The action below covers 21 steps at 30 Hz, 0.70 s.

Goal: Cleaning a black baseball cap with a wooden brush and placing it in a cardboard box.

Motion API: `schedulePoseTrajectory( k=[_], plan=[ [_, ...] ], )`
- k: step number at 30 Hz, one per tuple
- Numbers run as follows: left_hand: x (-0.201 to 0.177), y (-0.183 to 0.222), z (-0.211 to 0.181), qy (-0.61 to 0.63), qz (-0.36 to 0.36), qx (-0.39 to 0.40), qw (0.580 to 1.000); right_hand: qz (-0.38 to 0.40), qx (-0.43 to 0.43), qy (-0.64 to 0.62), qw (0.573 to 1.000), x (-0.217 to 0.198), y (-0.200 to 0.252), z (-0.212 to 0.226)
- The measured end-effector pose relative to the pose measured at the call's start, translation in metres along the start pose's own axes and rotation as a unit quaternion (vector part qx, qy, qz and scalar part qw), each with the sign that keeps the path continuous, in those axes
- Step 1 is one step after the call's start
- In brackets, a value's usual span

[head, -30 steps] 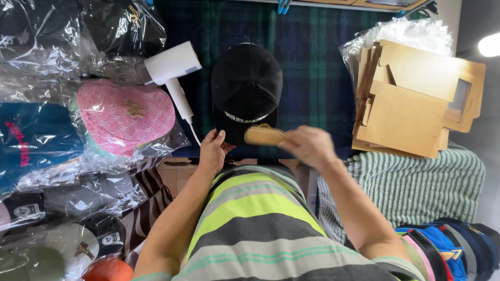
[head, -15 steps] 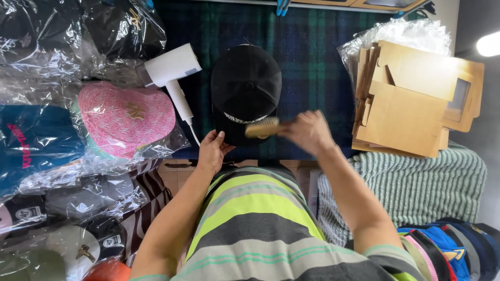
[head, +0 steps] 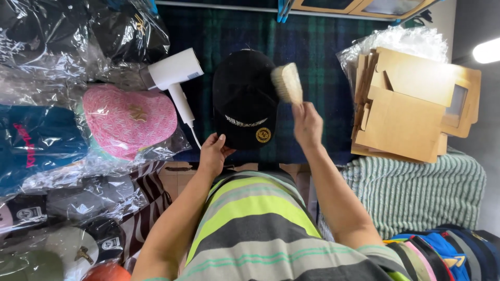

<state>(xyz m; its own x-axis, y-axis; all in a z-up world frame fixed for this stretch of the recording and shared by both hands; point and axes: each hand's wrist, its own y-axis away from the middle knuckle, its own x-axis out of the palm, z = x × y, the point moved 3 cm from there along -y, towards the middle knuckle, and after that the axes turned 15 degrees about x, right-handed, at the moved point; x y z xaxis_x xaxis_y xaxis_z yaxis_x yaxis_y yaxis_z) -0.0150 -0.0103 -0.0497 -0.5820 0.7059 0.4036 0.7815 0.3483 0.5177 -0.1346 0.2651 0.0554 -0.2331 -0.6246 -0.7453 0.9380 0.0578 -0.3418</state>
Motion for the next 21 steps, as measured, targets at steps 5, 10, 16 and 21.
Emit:
schedulePoseTrajectory(
  k=[5,10,16,21],
  plan=[
    [-0.010,-0.013,0.025,-0.002,-0.028,-0.001,1.000,0.029,0.068,-0.002,0.997,-0.031,0.004,0.059],
    [-0.008,-0.020,0.023,-0.002,-0.022,0.020,1.000,0.071,0.258,-0.059,0.962,-0.026,-0.005,0.069],
    [-0.009,-0.021,0.019,0.015,-0.029,0.027,0.999,0.104,0.548,-0.245,0.793,0.020,0.023,0.014],
    [-0.002,0.006,-0.016,-0.076,-0.022,0.028,0.996,0.084,0.578,-0.182,0.791,-0.022,0.024,0.032]
  ],
)
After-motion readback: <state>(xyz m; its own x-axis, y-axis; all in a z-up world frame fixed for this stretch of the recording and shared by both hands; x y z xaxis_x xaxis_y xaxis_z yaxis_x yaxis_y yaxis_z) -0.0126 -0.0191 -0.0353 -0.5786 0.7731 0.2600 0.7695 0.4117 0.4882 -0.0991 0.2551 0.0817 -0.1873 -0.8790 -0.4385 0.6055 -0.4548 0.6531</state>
